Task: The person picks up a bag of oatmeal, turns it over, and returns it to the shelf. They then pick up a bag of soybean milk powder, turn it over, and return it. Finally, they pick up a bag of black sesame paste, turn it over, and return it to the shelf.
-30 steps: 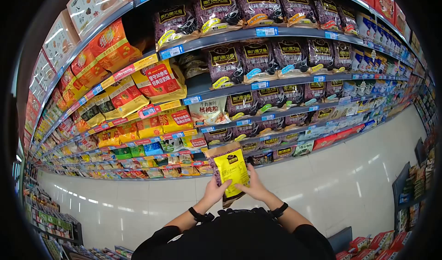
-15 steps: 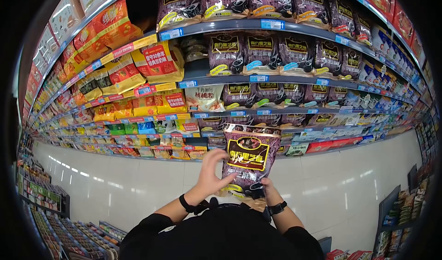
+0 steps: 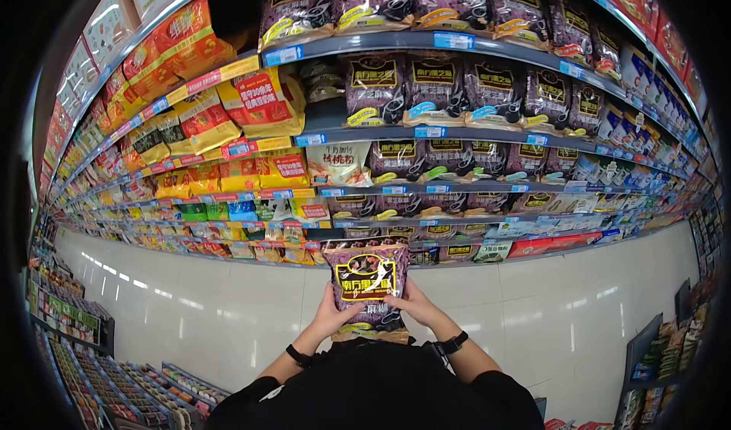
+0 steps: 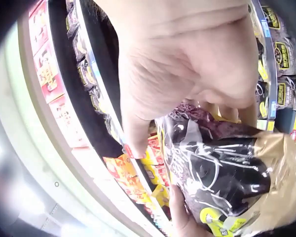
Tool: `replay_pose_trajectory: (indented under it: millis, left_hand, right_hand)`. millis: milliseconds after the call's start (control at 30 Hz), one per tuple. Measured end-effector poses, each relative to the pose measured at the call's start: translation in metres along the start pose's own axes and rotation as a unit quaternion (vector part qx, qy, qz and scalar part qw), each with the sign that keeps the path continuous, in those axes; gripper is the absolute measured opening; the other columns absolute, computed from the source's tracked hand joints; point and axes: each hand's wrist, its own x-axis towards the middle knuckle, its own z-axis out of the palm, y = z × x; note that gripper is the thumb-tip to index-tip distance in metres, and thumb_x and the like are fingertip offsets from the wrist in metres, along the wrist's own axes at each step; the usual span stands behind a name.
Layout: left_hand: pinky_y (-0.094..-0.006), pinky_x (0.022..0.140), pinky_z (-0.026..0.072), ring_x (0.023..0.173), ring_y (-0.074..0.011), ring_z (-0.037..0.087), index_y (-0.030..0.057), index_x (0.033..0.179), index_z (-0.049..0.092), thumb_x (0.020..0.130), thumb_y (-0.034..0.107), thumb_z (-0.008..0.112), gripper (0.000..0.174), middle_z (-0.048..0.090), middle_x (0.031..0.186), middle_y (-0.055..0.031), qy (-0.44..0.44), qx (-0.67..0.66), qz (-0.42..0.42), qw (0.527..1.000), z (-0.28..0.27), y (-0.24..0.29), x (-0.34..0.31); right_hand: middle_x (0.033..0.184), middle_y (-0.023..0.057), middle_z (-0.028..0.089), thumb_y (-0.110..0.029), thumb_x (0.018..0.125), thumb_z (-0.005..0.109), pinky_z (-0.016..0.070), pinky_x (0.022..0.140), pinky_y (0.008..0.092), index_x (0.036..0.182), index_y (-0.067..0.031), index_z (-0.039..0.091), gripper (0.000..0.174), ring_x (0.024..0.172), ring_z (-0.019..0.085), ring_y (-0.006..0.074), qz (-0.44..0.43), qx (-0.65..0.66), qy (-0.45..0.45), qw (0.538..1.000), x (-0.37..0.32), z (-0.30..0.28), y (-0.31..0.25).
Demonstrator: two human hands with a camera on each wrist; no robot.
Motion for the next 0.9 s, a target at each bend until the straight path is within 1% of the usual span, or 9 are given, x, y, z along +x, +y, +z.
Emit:
replay_pose_trajectory:
  millis: [67, 233, 433, 467, 567, 733, 767, 833, 900]
  left_hand:
    - [-0.0376, 0.107, 0.0479, 0.126, -0.0198, 0.057, -0.0027, 0.146, 0.032, 0.091, 0.013, 0.081, 0.075, 0.057, 0.136, -0.0148, -0.012, -0.03, -0.066, 0.997, -0.003, 0.0, 0.002]
    - [-0.0377, 0.106, 0.0488, 0.124, -0.0208, 0.059, -0.0045, 0.146, 0.034, 0.091, 0.016, 0.081, 0.076, 0.058, 0.137, -0.0158, -0.008, 0.051, 0.016, 0.999, -0.03, 0.015, 0.017]
    - [-0.0384, 0.101, 0.0528, 0.12, -0.0235, 0.065, -0.0044, 0.147, 0.038, 0.092, 0.023, 0.08, 0.074, 0.063, 0.134, -0.019, -0.11, 0.077, -0.077, 0.988, -0.082, 0.052, 0.036]
    - [-0.0357, 0.095, 0.0551, 0.115, -0.0192, 0.065, 0.0015, 0.146, 0.041, 0.093, 0.02, 0.079, 0.068, 0.064, 0.132, -0.013, -0.112, 0.089, -0.063, 0.988, -0.091, 0.042, 0.039]
    - [-0.036, 0.094, 0.0558, 0.115, -0.0195, 0.065, 0.0014, 0.146, 0.04, 0.093, 0.021, 0.079, 0.068, 0.064, 0.131, -0.0129, -0.119, 0.128, -0.042, 0.984, -0.114, 0.036, 0.053]
    - [-0.0363, 0.095, 0.0559, 0.113, -0.02, 0.067, -0.0003, 0.147, 0.039, 0.092, 0.015, 0.08, 0.071, 0.065, 0.13, -0.0118, -0.113, 0.061, -0.033, 0.991, -0.145, 0.027, 0.075]
    - [-0.0364, 0.094, 0.0561, 0.112, -0.0198, 0.067, -0.0004, 0.148, 0.039, 0.091, 0.013, 0.081, 0.072, 0.066, 0.129, -0.0119, -0.118, 0.068, 0.003, 0.991, -0.154, 0.021, 0.081]
    - [-0.0365, 0.095, 0.0553, 0.111, -0.0209, 0.068, -0.0007, 0.152, 0.036, 0.091, 0.02, 0.081, 0.079, 0.067, 0.129, -0.0148, -0.153, 0.123, -0.026, 0.98, -0.17, 0.029, 0.087]
    - [-0.0359, 0.095, 0.0549, 0.112, -0.0215, 0.068, -0.0012, 0.151, 0.036, 0.091, 0.021, 0.081, 0.079, 0.067, 0.127, -0.0159, -0.174, 0.127, -0.036, 0.976, -0.182, 0.034, 0.097]
  right_hand:
    - [0.149, 0.0103, 0.05, -0.014, 0.098, 0.071, 0.0369, 0.117, 0.0366, 0.158, -0.0015, 0.027, 0.075, 0.136, 0.048, 0.0193, 0.063, -0.071, 0.008, 0.995, 0.011, 0.002, -0.001]
    - [0.148, 0.0108, 0.052, -0.016, 0.099, 0.07, 0.0382, 0.115, 0.0355, 0.155, 0.0007, 0.03, 0.071, 0.135, 0.048, 0.018, 0.011, -0.081, -0.004, 0.997, 0.039, 0.008, -0.006]
    - [0.148, 0.0104, 0.051, -0.018, 0.101, 0.069, 0.0378, 0.115, 0.036, 0.157, -0.0001, 0.027, 0.072, 0.135, 0.047, 0.0188, 0.046, -0.11, -0.019, 0.993, 0.063, 0.019, -0.019]
    - [0.149, 0.0103, 0.05, -0.018, 0.101, 0.069, 0.0378, 0.116, 0.0363, 0.157, -0.001, 0.026, 0.073, 0.135, 0.047, 0.0188, 0.041, -0.11, -0.027, 0.993, 0.068, 0.023, -0.018]
    - [0.15, 0.0102, 0.049, -0.017, 0.101, 0.069, 0.0372, 0.116, 0.0367, 0.157, -0.0013, 0.027, 0.072, 0.136, 0.047, 0.0189, 0.024, -0.093, -0.014, 0.995, 0.088, 0.038, -0.014]
    - [0.142, 0.0086, 0.056, -0.015, 0.097, 0.074, 0.0462, 0.108, 0.0343, 0.153, -0.0014, 0.036, 0.069, 0.127, 0.053, 0.0156, -0.005, -0.093, 0.034, 0.995, 0.12, 0.052, 0.003]
    - [0.142, 0.009, 0.055, -0.016, 0.096, 0.075, 0.0451, 0.109, 0.0351, 0.153, -0.0012, 0.036, 0.071, 0.128, 0.053, 0.016, -0.012, -0.136, 0.043, 0.99, 0.12, 0.06, -0.004]
    - [0.142, 0.0096, 0.056, -0.017, 0.095, 0.077, 0.0438, 0.111, 0.0358, 0.153, -0.0009, 0.036, 0.073, 0.128, 0.053, 0.0166, -0.012, -0.2, 0.035, 0.979, 0.124, 0.069, -0.013]
    - [0.145, 0.0106, 0.053, -0.017, 0.095, 0.078, 0.0407, 0.113, 0.0367, 0.154, -0.001, 0.034, 0.075, 0.131, 0.05, 0.0187, 0.015, -0.168, 0.011, 0.986, 0.134, 0.077, -0.016]
